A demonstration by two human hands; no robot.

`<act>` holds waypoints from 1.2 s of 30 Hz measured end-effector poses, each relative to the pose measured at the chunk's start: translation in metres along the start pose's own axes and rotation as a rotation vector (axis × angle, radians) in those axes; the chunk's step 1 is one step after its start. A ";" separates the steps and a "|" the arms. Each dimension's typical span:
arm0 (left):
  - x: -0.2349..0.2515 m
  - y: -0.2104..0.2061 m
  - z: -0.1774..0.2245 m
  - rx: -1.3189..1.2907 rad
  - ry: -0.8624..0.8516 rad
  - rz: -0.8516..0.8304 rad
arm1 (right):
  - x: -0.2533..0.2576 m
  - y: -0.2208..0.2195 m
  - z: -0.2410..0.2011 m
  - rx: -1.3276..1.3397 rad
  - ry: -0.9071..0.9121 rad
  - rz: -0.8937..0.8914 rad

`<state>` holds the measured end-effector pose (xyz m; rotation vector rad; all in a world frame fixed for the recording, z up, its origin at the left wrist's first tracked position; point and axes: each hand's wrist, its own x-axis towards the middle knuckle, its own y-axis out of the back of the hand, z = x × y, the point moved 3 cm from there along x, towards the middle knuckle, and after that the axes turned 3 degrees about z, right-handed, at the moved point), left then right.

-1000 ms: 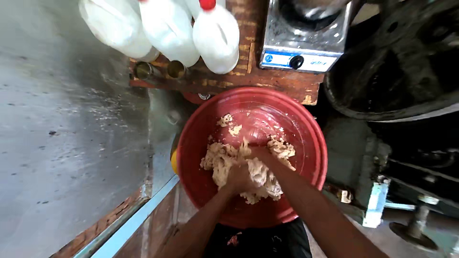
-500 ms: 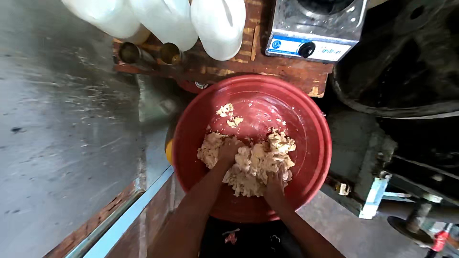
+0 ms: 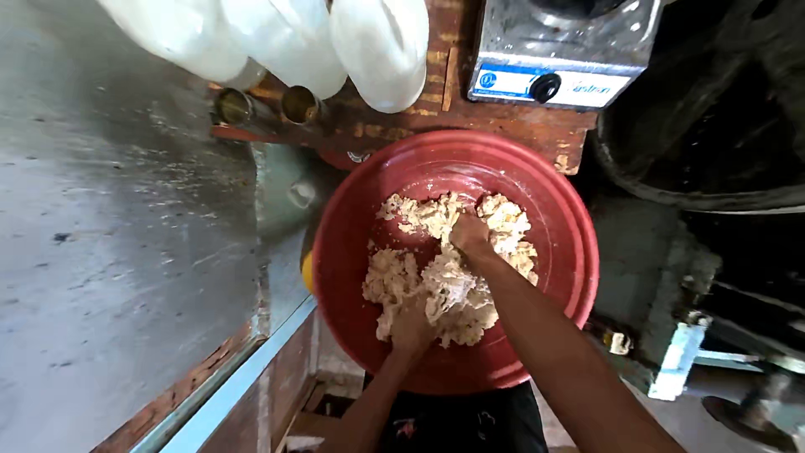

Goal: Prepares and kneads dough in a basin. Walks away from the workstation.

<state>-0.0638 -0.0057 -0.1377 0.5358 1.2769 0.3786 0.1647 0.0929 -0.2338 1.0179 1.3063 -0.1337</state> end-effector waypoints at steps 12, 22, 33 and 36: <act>0.125 0.018 -0.081 0.124 -0.059 0.095 | -0.176 -0.083 0.031 -0.021 0.108 -0.073; 0.124 0.025 -0.051 -0.395 0.131 0.315 | 0.000 0.003 -0.106 -0.193 0.274 -0.104; 0.080 0.055 -0.114 -0.672 -0.181 0.300 | -0.134 -0.048 0.016 0.294 0.286 -0.225; 0.152 0.094 -0.087 -1.057 -0.005 0.305 | -0.184 -0.038 0.066 0.562 0.235 -0.095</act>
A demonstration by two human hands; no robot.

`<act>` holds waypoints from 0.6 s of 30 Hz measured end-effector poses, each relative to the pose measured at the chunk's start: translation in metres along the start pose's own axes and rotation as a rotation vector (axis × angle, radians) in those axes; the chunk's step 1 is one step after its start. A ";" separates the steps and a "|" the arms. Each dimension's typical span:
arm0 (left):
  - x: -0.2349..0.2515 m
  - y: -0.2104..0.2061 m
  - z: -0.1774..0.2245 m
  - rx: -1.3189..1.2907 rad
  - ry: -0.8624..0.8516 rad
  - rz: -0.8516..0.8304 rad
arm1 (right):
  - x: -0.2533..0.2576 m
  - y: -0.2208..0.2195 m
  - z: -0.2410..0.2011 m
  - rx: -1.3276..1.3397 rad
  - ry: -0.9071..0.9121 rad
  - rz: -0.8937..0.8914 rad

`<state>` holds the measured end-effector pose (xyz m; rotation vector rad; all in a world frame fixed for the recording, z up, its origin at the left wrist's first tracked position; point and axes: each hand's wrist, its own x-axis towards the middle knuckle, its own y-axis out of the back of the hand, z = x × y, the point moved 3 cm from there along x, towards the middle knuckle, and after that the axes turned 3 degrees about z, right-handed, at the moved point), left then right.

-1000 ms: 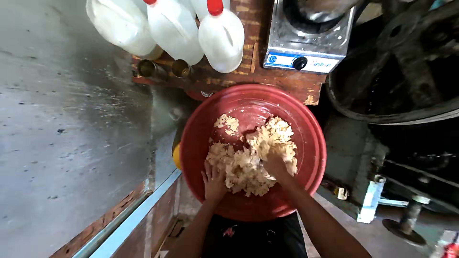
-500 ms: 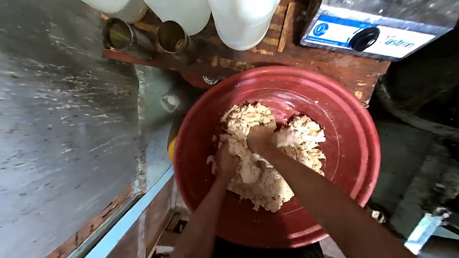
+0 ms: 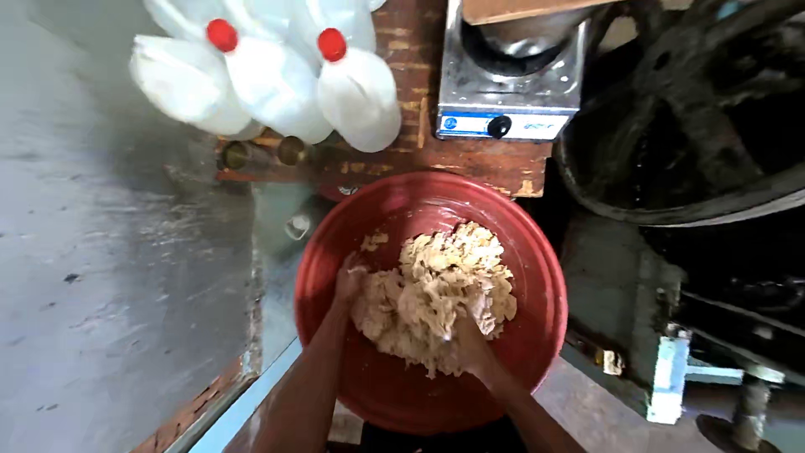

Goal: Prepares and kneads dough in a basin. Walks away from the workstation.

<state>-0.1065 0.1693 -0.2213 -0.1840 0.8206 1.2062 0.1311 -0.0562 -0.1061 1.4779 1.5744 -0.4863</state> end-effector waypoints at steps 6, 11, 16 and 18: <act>0.036 -0.228 0.113 0.337 -0.132 -0.469 | -0.038 0.024 0.072 0.128 -0.243 0.343; -0.030 -0.359 0.074 1.045 -0.300 -1.022 | -0.031 0.030 0.083 0.056 -0.182 0.256; -0.079 -0.244 0.075 0.978 -0.387 -0.932 | -0.051 0.067 0.066 0.094 -0.049 0.370; -0.101 -0.183 0.065 0.957 -0.460 -0.808 | -0.028 0.084 0.050 0.002 -0.053 0.362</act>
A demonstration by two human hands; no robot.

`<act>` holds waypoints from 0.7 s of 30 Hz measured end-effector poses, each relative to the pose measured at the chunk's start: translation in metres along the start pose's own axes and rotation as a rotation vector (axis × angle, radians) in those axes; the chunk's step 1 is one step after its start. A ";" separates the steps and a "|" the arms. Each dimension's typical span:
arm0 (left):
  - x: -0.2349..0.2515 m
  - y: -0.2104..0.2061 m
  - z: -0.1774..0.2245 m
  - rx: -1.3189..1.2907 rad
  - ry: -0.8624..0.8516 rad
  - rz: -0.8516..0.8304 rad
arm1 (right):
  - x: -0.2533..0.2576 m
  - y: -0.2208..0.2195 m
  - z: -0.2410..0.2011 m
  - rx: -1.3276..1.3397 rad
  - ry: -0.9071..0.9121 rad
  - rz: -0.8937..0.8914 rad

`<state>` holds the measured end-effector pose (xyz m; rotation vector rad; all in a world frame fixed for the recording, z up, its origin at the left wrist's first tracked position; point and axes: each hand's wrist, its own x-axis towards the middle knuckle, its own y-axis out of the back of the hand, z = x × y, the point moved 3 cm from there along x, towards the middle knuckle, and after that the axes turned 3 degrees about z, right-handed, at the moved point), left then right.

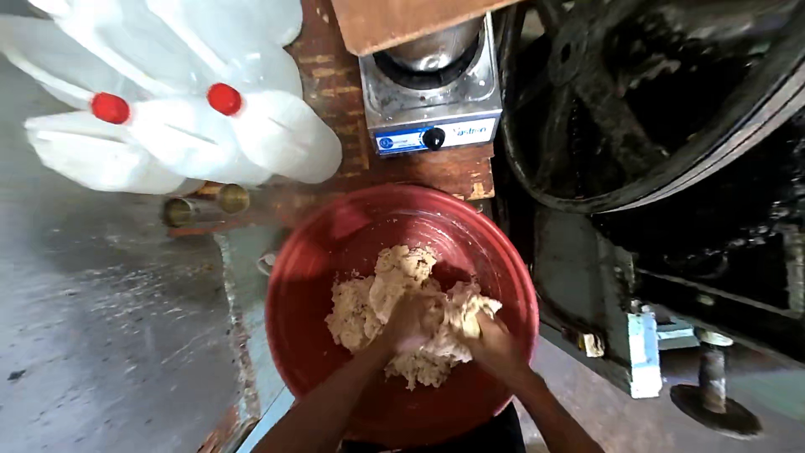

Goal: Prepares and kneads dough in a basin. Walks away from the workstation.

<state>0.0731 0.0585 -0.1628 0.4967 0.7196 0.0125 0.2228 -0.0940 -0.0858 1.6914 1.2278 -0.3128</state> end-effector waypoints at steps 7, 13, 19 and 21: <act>-0.080 -0.049 -0.060 0.286 -0.136 0.442 | 0.188 -0.107 -0.160 -0.463 0.600 -0.222; -0.052 0.012 -0.113 0.192 0.133 0.304 | 0.243 -0.147 -0.167 -0.568 0.951 -0.101; -0.119 -0.008 -0.133 0.245 0.247 0.395 | 0.147 -0.071 -0.008 -0.248 -0.134 0.215; -0.132 -0.018 -0.133 0.211 0.291 0.380 | 0.092 -0.068 0.011 -0.148 -0.294 0.237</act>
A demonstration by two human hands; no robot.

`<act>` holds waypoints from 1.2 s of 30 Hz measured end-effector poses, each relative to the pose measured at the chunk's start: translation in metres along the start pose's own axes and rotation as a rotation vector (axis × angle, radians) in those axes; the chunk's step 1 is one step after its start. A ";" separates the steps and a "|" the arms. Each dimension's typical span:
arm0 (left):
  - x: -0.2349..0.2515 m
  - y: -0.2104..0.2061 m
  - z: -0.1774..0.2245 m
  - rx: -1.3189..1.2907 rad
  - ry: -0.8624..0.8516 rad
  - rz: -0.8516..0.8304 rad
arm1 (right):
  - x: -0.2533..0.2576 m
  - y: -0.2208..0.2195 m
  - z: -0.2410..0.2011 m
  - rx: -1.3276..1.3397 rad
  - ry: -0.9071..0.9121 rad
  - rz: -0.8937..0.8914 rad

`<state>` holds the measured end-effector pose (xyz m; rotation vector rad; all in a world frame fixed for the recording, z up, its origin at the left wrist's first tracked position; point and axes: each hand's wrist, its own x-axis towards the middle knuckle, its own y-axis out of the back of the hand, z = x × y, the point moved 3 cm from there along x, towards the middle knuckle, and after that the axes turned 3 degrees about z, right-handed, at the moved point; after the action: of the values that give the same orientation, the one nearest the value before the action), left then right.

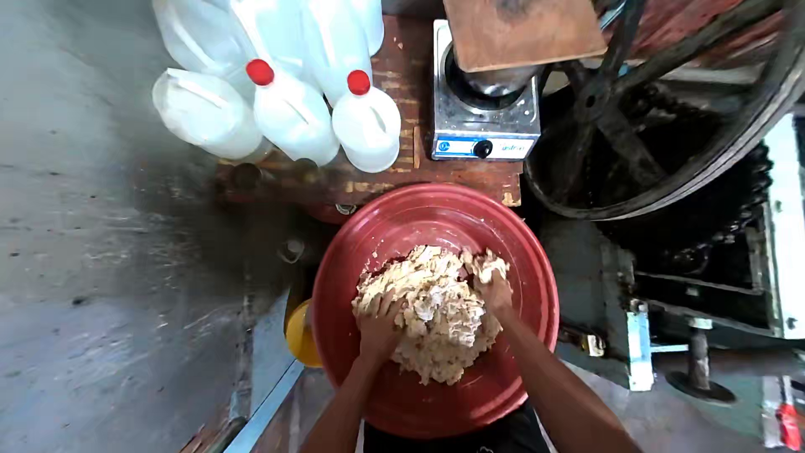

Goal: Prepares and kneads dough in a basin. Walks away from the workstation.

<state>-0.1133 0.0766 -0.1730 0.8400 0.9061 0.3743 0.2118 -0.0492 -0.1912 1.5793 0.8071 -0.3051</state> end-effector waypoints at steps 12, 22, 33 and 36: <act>0.060 -0.020 0.001 -0.122 -0.023 -0.104 | 0.045 -0.030 -0.203 0.196 0.201 0.140; 0.042 -0.011 -0.001 -0.083 0.045 -0.132 | 0.046 0.046 -0.207 -1.100 1.376 -0.117; -0.005 0.021 0.000 -0.336 -0.049 -0.149 | -0.022 0.116 -0.072 -0.864 0.510 -0.289; 0.005 0.043 -0.013 -0.335 -0.029 0.081 | -0.044 0.112 -0.055 -0.737 0.530 -0.247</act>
<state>-0.1187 0.1128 -0.1467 0.5733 0.7569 0.5659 0.2393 -0.0088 -0.0683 0.8577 1.3416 0.2409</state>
